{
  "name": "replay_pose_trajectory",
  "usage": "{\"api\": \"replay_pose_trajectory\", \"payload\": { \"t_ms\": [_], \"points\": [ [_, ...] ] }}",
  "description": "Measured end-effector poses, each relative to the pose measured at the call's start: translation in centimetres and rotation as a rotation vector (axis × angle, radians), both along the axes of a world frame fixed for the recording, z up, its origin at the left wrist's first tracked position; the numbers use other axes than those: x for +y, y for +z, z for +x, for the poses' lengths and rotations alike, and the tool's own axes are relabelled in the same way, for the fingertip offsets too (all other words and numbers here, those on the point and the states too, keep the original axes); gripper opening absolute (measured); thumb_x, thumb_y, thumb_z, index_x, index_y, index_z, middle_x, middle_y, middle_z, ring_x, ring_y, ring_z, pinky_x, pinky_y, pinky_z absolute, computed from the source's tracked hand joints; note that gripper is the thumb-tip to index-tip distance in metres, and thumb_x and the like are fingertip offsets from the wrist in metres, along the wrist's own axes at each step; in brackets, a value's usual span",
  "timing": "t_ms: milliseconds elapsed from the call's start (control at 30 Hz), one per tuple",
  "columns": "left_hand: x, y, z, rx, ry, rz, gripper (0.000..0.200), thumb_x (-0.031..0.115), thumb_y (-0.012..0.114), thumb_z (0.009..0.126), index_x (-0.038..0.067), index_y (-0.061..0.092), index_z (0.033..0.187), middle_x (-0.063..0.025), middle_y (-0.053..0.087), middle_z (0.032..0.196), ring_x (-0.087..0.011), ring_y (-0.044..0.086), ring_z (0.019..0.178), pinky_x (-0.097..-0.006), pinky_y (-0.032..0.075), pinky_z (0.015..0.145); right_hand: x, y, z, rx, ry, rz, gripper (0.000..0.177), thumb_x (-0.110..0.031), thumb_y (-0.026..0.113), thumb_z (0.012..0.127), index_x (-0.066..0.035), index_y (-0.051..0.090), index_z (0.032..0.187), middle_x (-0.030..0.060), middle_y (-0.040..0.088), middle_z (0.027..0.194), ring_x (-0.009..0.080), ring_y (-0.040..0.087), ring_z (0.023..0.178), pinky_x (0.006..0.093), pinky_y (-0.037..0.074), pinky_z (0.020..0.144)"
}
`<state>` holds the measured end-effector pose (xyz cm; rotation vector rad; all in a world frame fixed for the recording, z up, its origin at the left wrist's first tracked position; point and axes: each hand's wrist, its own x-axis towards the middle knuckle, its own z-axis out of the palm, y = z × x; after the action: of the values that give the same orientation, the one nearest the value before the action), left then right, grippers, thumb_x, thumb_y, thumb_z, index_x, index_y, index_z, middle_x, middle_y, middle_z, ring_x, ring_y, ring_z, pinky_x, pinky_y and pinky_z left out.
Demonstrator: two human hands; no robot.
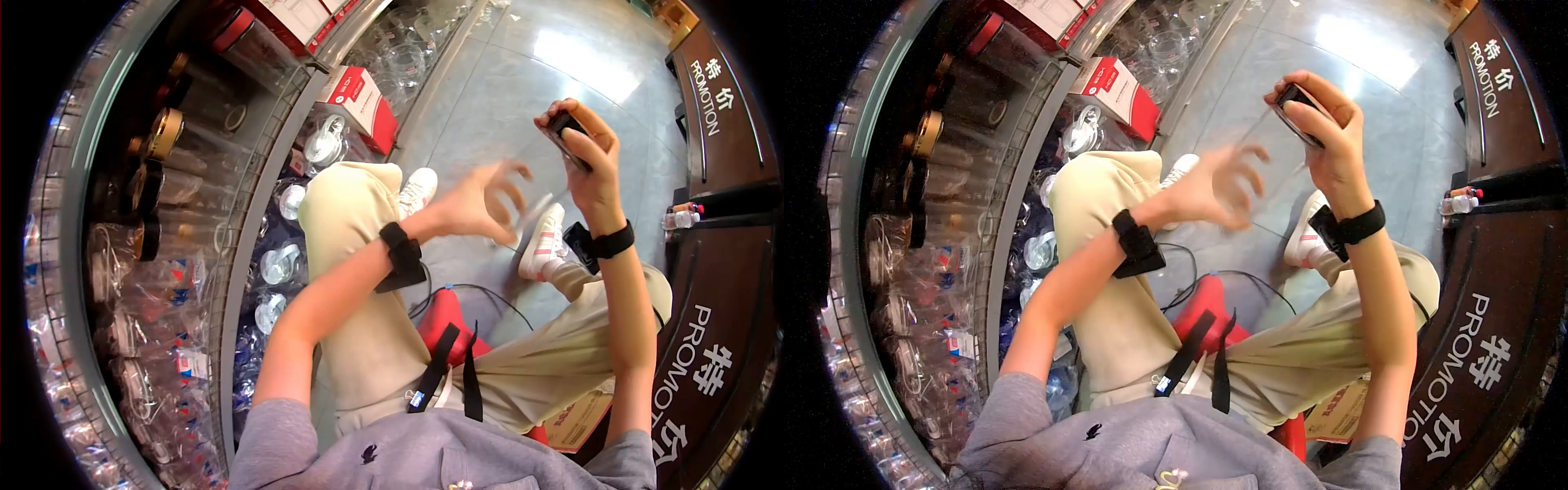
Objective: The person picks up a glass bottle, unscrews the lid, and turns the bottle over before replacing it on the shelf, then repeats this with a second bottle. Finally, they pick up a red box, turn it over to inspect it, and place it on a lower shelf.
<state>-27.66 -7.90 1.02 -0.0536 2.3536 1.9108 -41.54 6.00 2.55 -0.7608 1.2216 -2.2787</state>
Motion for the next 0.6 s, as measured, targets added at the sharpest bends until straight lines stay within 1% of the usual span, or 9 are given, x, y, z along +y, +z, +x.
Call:
{"api": "replay_pose_trajectory", "payload": {
  "t_ms": [67,167,200,300,333,433,467,567,600],
  "points": [
    [1.1,-0.3,0.8,-0.136,-0.154,0.524,0.085,0.005,0.081,0.059,0.01,0.039,0.132,-0.0068,0.061,0.101,-0.017,0.064,0.08,-0.0298,0.053,0.07,0.6,0.7,-0.2,0.093,0.123,-0.054,0.036,-0.01,0.065,0.074,0.005,0.061,0.107,0.0142,0.062,0.106,0.0282,0.064,0.099,0.0412,0.047,0.096],
    [0.2,-0.3,0.0,0.045,-0.112,0.306,0.084,0.0,0.081,0.06,0.009,0.039,0.133,-0.007,0.06,0.105,-0.0163,0.063,0.081,-0.0279,0.052,0.071,1.1,1.4,-1.2,0.203,0.208,-0.064,0.044,-0.016,0.068,0.073,0.004,0.059,0.111,0.0151,0.059,0.114,0.0303,0.061,0.106,0.0443,0.044,0.1],
    [0.1,0.0,0.0,0.06,-0.099,0.245,0.085,0.002,0.082,0.06,0.009,0.039,0.133,-0.007,0.06,0.104,-0.016,0.063,0.081,-0.0277,0.051,0.071,1.1,1.6,-1.7,0.233,0.231,-0.008,0.049,-0.02,0.07,0.071,0.001,0.057,0.113,0.0161,0.057,0.12,0.0294,0.056,0.115,0.0439,0.041,0.103],
    [-0.8,0.8,0.1,0.121,-0.009,-0.007,0.085,0.009,0.082,0.059,0.009,0.041,0.133,-0.0068,0.062,0.101,-0.0159,0.064,0.081,-0.0281,0.051,0.069,1.5,2.6,-2.8,0.506,0.248,0.117,0.044,-0.018,0.069,0.072,-0.002,0.058,0.111,0.0161,0.057,0.121,0.0275,0.051,0.123,0.0396,0.038,0.105],
    [-0.8,0.7,0.3,0.142,0.056,-0.12,0.084,0.011,0.082,0.059,0.01,0.042,0.132,-0.0066,0.062,0.1,-0.0166,0.065,0.081,-0.029,0.051,0.069,1.9,3.1,-2.6,0.554,0.234,0.165,0.038,-0.019,0.069,0.077,-0.004,0.059,0.109,0.0151,0.057,0.121,0.0238,0.049,0.123,0.0347,0.038,0.103],
    [-0.9,0.4,0.5,0.228,0.224,-0.524,0.077,0.013,0.076,0.057,0.014,0.045,0.128,-0.006,0.064,0.096,-0.023,0.065,0.078,-0.0348,0.052,0.068,2.9,3.6,-3.2,0.582,0.186,0.452,0.034,-0.024,0.067,0.084,-0.005,0.058,0.11,0.0121,0.058,0.118,0.0188,0.053,0.114,0.0324,0.04,0.1],
    [-0.9,0.3,0.5,0.261,0.273,-0.67,0.075,0.013,0.073,0.057,0.015,0.047,0.127,-0.0057,0.064,0.094,-0.0259,0.064,0.077,-0.0372,0.052,0.068,2.9,3.5,-2.7,0.467,0.14,0.537,0.037,-0.032,0.064,0.089,-0.004,0.057,0.112,0.0095,0.061,0.109,0.0133,0.057,0.1,0.0304,0.048,0.086],
    [-0.2,0.3,0.5,0.27,0.355,-0.678,0.073,0.011,0.071,0.057,0.017,0.047,0.126,-0.0045,0.064,0.095,-0.0274,0.063,0.074,-0.0399,0.052,0.068,2.2,3.5,-1.3,0.221,0.054,0.774,0.042,-0.036,0.063,0.09,-0.002,0.054,0.114,0.0087,0.062,0.098,0.0109,0.06,0.087,0.0259,0.05,0.07],
    [-0.2,0.3,0.4,0.275,0.351,-0.694,0.073,0.011,0.071,0.057,0.017,0.047,0.126,-0.0046,0.064,0.095,-0.0272,0.063,0.075,-0.0397,0.052,0.068,1.9,3.7,-0.9,0.159,0.073,0.771,0.045,-0.037,0.067,0.087,0.0,0.057,0.11,0.0071,0.061,0.086,0.0095,0.057,0.073,0.0237,0.045,0.056]
  ]
}}
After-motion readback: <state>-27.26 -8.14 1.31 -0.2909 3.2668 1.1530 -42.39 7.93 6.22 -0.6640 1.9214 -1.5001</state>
